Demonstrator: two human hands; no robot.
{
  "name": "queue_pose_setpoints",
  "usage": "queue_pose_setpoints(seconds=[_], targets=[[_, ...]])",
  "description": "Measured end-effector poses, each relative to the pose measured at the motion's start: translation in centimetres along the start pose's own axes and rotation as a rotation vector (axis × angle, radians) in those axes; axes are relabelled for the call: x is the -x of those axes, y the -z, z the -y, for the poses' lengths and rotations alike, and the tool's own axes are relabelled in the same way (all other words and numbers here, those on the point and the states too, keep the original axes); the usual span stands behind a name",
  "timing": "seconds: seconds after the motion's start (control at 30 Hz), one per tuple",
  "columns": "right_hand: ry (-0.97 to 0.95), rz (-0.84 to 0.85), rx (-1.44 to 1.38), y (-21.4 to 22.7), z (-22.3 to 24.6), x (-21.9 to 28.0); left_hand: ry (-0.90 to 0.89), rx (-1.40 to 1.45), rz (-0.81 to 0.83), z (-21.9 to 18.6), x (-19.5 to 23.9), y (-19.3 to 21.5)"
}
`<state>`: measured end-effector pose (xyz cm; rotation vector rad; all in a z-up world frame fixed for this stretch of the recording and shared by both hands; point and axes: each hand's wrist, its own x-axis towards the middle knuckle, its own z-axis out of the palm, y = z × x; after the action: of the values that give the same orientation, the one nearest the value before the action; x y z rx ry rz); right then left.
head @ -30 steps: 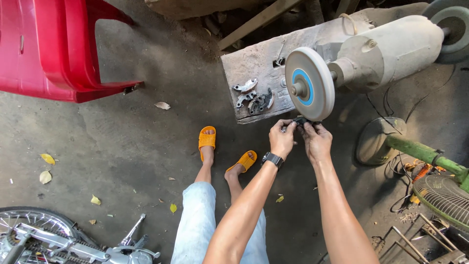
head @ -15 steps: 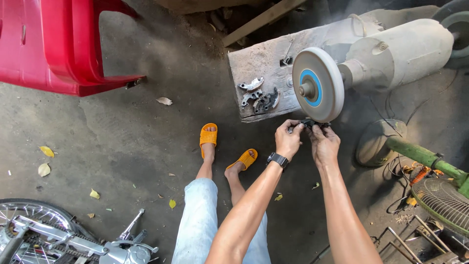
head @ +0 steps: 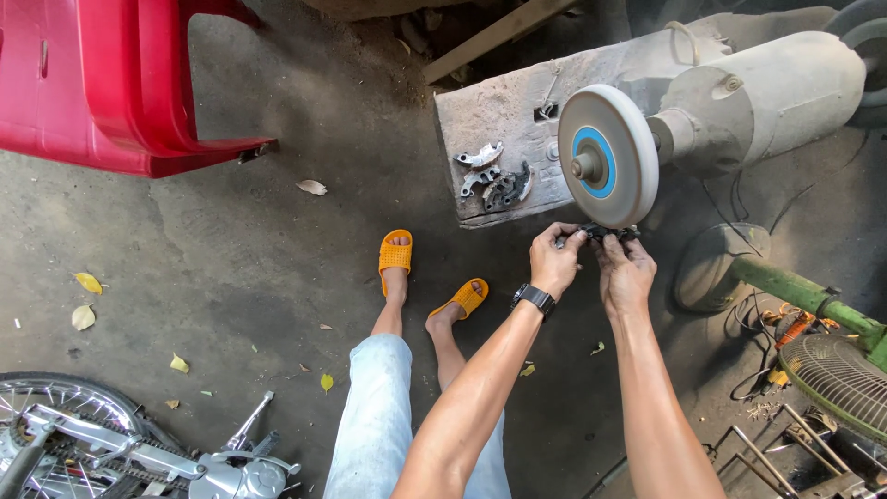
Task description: The person carries small metal motorcycle parts to a bench grinder and grinds their edges against the spinning wheel, producing sparks, working on several pieces one at a time. They then carry the parts across the workshop, set them on the floor, and hammer and fit the pieces together with other components.
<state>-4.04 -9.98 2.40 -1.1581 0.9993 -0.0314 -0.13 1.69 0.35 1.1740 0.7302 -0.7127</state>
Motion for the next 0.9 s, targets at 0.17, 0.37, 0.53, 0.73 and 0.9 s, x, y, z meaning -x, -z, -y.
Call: queue_pose_setpoints(seconds=[0.17, 0.37, 0.53, 0.73, 0.9], targets=[[0.023, -0.013, 0.019, 0.4, 0.3, 0.1, 0.013, 0.049, 0.026, 1.1, -0.1, -0.5], [0.06, -0.011, 0.046, 1.1, 0.8, 0.1, 0.01, 0.087, 0.06, 1.3, 0.2, -1.2], [0.05, 0.021, 0.202, 1.1, 0.4, -0.2, 0.021, 0.187, 0.056, 1.7, 0.6, -0.3], [0.043, -0.008, 0.278, 0.9, 2.0, 0.0, 0.032, 0.15, 0.052, 1.0, 1.0, -1.2], [0.044, 0.038, 0.326, 0.2, 2.2, -0.2, 0.034, 0.191, 0.036, 1.4, 1.9, -0.7]])
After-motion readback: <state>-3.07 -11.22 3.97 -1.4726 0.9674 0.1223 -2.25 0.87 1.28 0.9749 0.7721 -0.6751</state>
